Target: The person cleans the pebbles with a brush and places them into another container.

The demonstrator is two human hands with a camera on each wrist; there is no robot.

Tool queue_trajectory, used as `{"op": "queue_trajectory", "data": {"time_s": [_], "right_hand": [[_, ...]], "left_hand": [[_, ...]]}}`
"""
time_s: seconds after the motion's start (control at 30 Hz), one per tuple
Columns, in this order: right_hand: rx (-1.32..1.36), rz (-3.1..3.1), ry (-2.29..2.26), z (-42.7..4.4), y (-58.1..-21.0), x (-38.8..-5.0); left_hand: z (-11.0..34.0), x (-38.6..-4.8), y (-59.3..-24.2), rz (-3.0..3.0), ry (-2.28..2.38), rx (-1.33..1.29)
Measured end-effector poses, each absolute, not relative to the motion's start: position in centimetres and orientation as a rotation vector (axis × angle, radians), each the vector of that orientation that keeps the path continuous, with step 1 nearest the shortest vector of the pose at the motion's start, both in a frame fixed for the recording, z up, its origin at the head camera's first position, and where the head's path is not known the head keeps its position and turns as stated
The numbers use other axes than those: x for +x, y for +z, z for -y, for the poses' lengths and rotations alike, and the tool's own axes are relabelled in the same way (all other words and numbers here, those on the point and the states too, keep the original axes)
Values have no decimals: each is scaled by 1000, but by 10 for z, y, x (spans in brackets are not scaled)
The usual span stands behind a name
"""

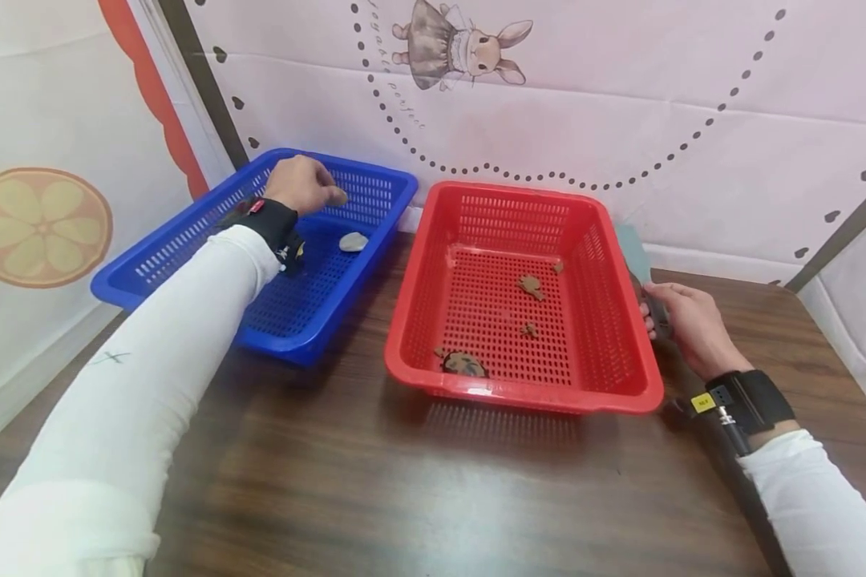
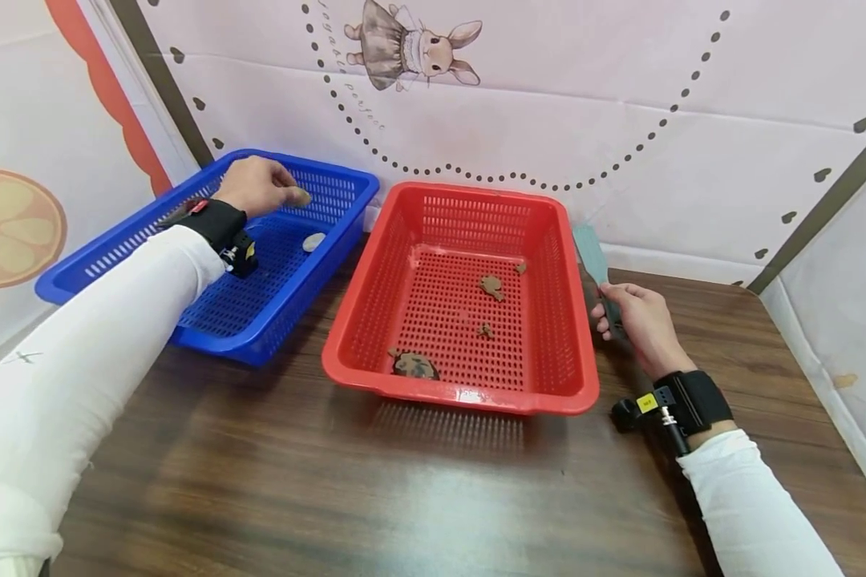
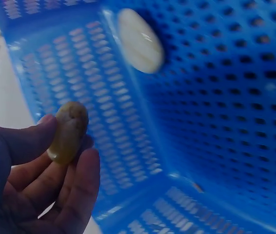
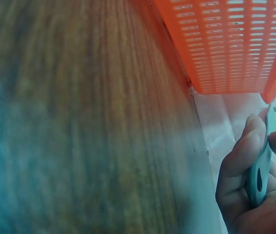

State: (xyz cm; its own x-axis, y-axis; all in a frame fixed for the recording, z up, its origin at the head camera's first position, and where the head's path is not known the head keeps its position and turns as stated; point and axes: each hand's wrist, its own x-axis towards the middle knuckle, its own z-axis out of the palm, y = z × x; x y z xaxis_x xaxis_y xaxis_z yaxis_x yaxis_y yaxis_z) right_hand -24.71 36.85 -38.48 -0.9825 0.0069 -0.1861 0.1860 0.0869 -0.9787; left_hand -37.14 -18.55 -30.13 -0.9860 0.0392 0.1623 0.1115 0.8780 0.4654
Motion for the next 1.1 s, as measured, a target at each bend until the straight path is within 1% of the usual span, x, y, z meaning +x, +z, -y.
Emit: {"op": "queue_trajectory", "data": {"time_s": [0.17, 0.37, 0.77, 1.1], "right_hand": [[191, -2244, -1990, -369, -387, -250], [152, -2336, -1921, -367, -390, -253], [171, -2349, -1932, -369, -392, -252], [160, -2508, -1660, -374, -392, -250]], "left_hand": [[200, -381, -314, 2984, -639, -158], [209, -382, -319, 3065, -520, -211], [202, -381, -322, 3210, -530, -248], [199, -379, -320, 3265, -505, -196]]}}
